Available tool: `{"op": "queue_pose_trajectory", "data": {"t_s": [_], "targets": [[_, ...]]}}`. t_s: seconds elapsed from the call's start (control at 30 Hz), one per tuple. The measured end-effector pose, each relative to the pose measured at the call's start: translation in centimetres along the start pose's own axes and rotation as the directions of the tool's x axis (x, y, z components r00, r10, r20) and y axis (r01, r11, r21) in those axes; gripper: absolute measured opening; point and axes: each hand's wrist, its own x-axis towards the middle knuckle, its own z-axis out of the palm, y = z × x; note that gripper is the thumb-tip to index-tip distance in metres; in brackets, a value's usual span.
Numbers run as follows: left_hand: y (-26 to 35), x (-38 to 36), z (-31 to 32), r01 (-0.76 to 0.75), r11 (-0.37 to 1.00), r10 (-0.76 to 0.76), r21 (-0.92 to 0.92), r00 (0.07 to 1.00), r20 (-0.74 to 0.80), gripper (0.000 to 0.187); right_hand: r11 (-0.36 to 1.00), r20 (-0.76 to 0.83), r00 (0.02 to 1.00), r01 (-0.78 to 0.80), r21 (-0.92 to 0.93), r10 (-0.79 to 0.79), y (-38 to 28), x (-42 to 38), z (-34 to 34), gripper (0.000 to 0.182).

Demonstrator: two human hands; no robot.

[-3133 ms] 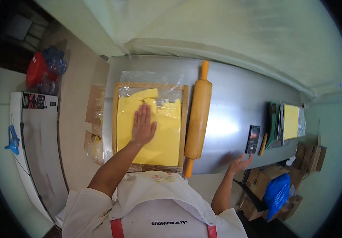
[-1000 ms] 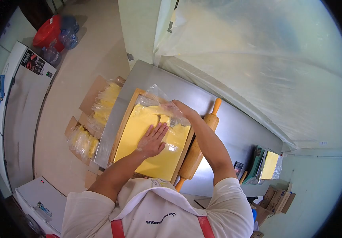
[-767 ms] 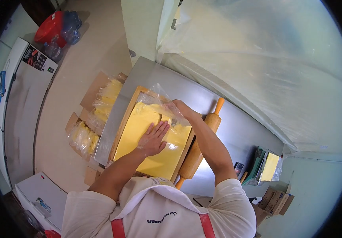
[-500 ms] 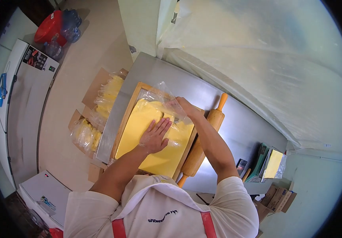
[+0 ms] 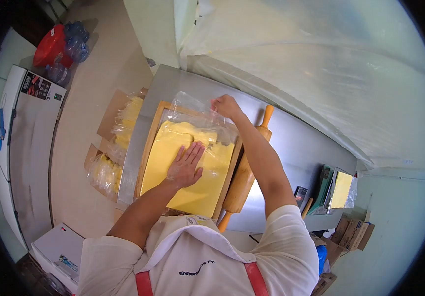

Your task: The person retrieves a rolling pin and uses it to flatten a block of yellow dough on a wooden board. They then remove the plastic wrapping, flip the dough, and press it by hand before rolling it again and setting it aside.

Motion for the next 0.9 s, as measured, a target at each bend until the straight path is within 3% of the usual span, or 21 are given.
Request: {"op": "queue_pose_trajectory", "data": {"t_s": [0.07, 0.17, 0.27, 0.37, 0.4, 0.5, 0.6, 0.7, 0.8, 0.9], "targets": [[-0.1, 0.2, -0.2, 0.013, 1.0, -0.013, -0.001, 1.0, 0.008, 0.076, 1.0, 0.019, 1.0, -0.015, -0.001, 0.015, -2.1, 1.0, -0.2, 0.026], [-0.1, 0.3, 0.0, 0.024, 1.0, -0.024, 0.004, 1.0, 0.007, 0.077, 0.956, 0.082, 0.996, -0.001, 0.294, -0.024, -0.2, 0.9, 0.2, 0.024], [-0.1, 0.3, 0.0, 0.022, 1.0, -0.022, -0.001, 1.0, -0.015, 0.076, 0.995, 0.355, 0.93, 0.09, 0.04, -0.098, -0.6, -4.2, -1.1, 0.028], [0.0, 0.2, 0.0, 0.017, 1.0, -0.017, 0.007, 0.999, -0.034, 0.076, 0.98, 0.458, 0.889, 0.089, -0.176, 0.001, 0.6, -6.0, 0.1, 0.031], [0.0, 0.3, 0.0, 0.015, 1.0, -0.015, 0.003, 0.999, -0.037, 0.076, 0.933, 0.37, 0.929, 0.116, -0.34, 0.019, -3.2, -8.7, 0.3, 0.03], [-0.1, 0.1, 0.0, 0.023, 1.0, -0.023, 0.01, 1.0, -0.015, 0.075, 0.909, 0.26, 0.937, 0.304, -0.285, -0.232, -1.4, -10.0, 2.2, 0.036], [0.0, 0.3, 0.0, 0.034, 0.999, -0.034, 0.021, 0.999, 0.042, 0.074, 0.894, 0.173, 0.937, 0.344, -0.287, -0.305, 2.8, -10.3, 4.6, 0.039], [-0.1, 0.4, -0.1, 0.042, 0.999, -0.043, 0.014, 0.997, 0.063, 0.073, 0.85, 0.024, 0.955, 0.274, -0.45, -0.295, 1.9, -12.2, 5.9, 0.04], [-0.1, 0.4, -0.2, 0.042, 0.999, -0.042, 0.01, 0.998, 0.038, 0.074, 0.843, 0.056, 0.948, 0.306, -0.443, -0.315, 2.0, -11.8, 5.3, 0.032], [0.1, 0.3, -0.1, 0.012, 1.0, -0.012, 0.003, 1.0, -0.01, 0.075, 0.847, 0.2, 0.954, 0.29, -0.445, -0.222, 1.4, -8.1, 1.8, 0.021]]}}
